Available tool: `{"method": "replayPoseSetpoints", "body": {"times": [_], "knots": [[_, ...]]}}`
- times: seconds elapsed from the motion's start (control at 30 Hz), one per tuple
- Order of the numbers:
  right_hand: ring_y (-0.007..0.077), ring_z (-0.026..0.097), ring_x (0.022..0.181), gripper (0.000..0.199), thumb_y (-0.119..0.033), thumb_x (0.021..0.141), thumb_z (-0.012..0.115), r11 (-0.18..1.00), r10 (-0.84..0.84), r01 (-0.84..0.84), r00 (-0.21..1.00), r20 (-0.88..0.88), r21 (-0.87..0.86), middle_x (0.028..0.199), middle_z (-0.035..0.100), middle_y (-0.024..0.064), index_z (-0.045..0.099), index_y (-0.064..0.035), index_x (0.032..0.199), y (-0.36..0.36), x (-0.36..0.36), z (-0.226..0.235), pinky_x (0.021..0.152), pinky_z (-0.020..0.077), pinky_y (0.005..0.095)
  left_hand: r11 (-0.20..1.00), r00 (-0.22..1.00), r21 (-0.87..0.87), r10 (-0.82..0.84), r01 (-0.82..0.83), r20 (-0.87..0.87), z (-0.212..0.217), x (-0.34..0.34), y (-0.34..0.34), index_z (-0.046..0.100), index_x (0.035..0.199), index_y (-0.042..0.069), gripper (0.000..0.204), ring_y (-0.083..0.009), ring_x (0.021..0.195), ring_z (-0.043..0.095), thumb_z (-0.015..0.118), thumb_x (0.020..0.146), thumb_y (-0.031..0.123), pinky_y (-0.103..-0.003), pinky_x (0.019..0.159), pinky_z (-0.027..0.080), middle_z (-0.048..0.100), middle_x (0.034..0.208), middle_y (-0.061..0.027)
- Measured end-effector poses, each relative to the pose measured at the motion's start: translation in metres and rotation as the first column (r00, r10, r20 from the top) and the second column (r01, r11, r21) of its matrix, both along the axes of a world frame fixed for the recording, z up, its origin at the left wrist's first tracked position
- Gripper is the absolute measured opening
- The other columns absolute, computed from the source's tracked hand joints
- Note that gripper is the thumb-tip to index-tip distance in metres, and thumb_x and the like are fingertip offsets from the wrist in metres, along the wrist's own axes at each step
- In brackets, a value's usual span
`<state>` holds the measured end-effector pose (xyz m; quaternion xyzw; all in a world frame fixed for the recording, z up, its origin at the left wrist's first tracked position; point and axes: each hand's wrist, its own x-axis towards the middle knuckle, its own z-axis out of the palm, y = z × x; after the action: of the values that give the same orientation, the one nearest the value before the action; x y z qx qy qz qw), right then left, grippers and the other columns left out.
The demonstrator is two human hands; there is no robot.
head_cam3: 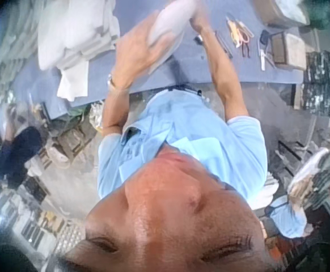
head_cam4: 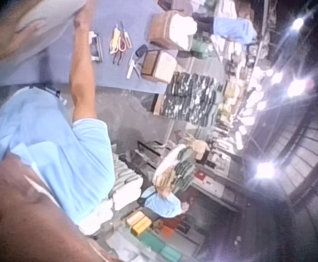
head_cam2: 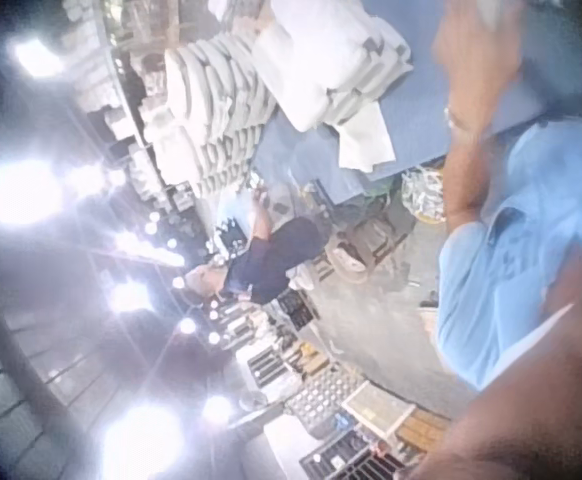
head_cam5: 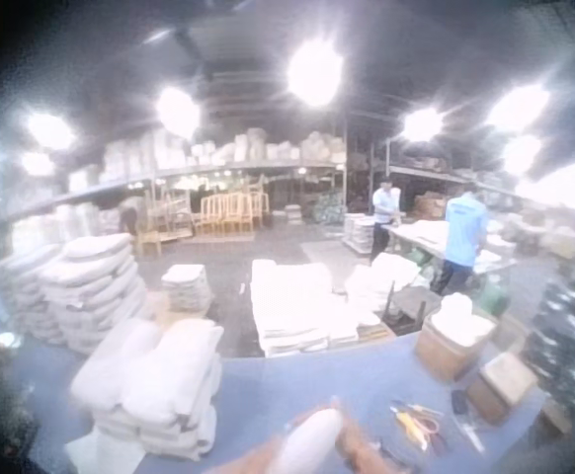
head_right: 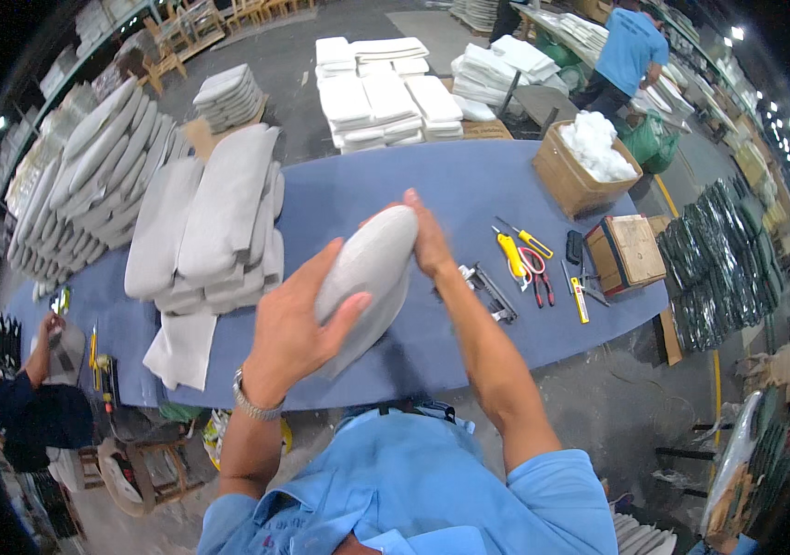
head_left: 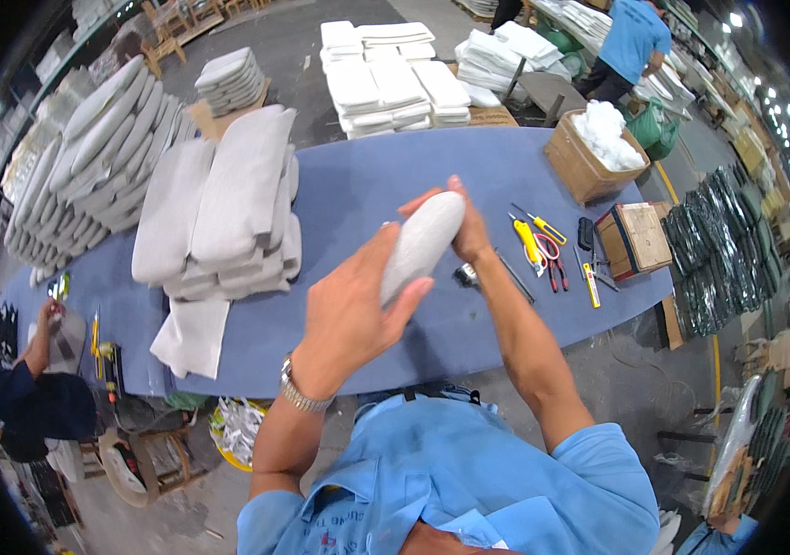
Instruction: The person covers a foam cushion with a white fabric cover, trims excess fabric with scissors, and secures the cover using a staple gun. The person repeats this process for multiple cushions, stacking finished units on the table.
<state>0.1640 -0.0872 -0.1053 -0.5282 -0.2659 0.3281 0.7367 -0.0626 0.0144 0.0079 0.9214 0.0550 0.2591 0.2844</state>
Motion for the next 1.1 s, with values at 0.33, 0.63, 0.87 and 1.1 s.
{"method": "replayPoseSetpoints", "body": {"times": [0.33,0.63,0.87,1.1], "knots": [[0.0264,0.063,0.062,0.044,-0.041,0.093,0.068,0.977,-0.215,0.169,0.762,0.611,0.133,0.064,0.065,0.0159,0.073,-0.0039,0.071,0.024,0.013,0.063,0.061,0.048,0.042,0.971,0.958,0.058,0.24,-0.233,-0.159,0.015,0.047,-0.007,0.07,0.121,-0.005,0.041,-0.0352,0.088,0.075,0.067,0.099,0.03,-0.041,0.08,0.056,0.076,0.099,-0.0244],[0.0104,0.049,0.056,0.043,-0.029,0.101,0.061,0.919,-0.337,0.255,0.904,0.263,0.299,0.058,0.057,0.0077,0.066,-0.0014,0.068,0.024,0.111,0.005,0.052,0.0411,0.0326,0.958,0.994,0.276,0.092,-0.073,-0.055,0.016,0.154,-0.017,0.072,0.115,-0.002,0.034,-0.0369,0.085,0.075,0.066,0.098,0.027,-0.042,0.074,0.058,0.076,0.099,-0.021],[0.0176,0.062,0.074,0.032,-0.03,0.101,0.051,0.958,-0.248,0.183,0.916,0.317,0.221,0.083,0.067,0.0086,0.068,-0.0059,0.088,-0.004,0.173,-0.072,0.066,0.0527,0.034,0.981,0.979,0.196,-0.043,0.003,0.201,-0.007,0.192,-0.031,0.069,0.117,-0.001,0.027,-0.0322,0.081,0.074,0.063,0.095,0.015,-0.041,0.071,0.06,0.075,0.101,-0.0171],[0.0169,0.057,0.073,0.033,-0.031,0.102,0.05,0.964,-0.264,0.237,0.902,0.342,0.117,0.08,0.061,0.0059,0.064,-0.0061,0.085,-0.045,0.215,-0.063,0.065,0.0477,0.0341,0.849,0.94,0.454,-0.133,0.272,-0.314,0.06,0.21,-0.049,0.068,0.106,0.004,0.028,-0.0305,0.097,0.07,0.067,0.086,0.023,-0.048,0.079,0.058,0.07,0.101,-0.0164]]}}
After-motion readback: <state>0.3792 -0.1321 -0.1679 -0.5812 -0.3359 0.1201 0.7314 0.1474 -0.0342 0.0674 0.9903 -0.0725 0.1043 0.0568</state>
